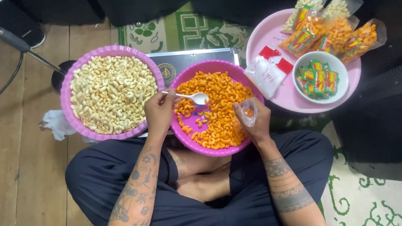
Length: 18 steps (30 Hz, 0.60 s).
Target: Filling small plastic bags with orange snacks using a spoon and hands while sitting on the floor.
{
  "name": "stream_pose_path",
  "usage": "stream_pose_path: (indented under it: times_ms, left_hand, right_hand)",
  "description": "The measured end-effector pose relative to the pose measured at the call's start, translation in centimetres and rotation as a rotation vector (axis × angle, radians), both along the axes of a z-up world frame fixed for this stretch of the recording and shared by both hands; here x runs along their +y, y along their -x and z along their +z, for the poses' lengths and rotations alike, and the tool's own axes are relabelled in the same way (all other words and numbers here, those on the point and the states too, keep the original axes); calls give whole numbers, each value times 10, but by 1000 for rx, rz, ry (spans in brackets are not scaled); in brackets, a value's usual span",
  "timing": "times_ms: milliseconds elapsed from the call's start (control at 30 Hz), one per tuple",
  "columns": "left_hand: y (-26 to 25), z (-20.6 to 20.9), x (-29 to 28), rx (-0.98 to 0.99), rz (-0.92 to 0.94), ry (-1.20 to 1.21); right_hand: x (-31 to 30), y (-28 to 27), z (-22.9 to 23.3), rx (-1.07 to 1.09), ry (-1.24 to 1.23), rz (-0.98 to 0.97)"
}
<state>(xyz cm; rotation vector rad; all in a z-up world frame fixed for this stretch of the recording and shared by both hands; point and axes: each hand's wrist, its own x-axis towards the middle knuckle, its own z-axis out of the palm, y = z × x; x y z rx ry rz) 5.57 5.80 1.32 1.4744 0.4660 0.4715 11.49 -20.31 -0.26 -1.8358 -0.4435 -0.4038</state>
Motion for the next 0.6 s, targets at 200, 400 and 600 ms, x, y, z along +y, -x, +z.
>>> stream_pose_path:
  times_ms: [200,400,600]
  left_hand:
    - [-3,-8,0,-25,-11,42]
    - [0,8,-2,-109,55,138]
    - [33,82,-19,-152,174,142]
  right_hand:
    - [2,-2,-1,16,-14,14]
    - [11,-34,-1,114,123,152]
    - [36,-38,39,234,185,274]
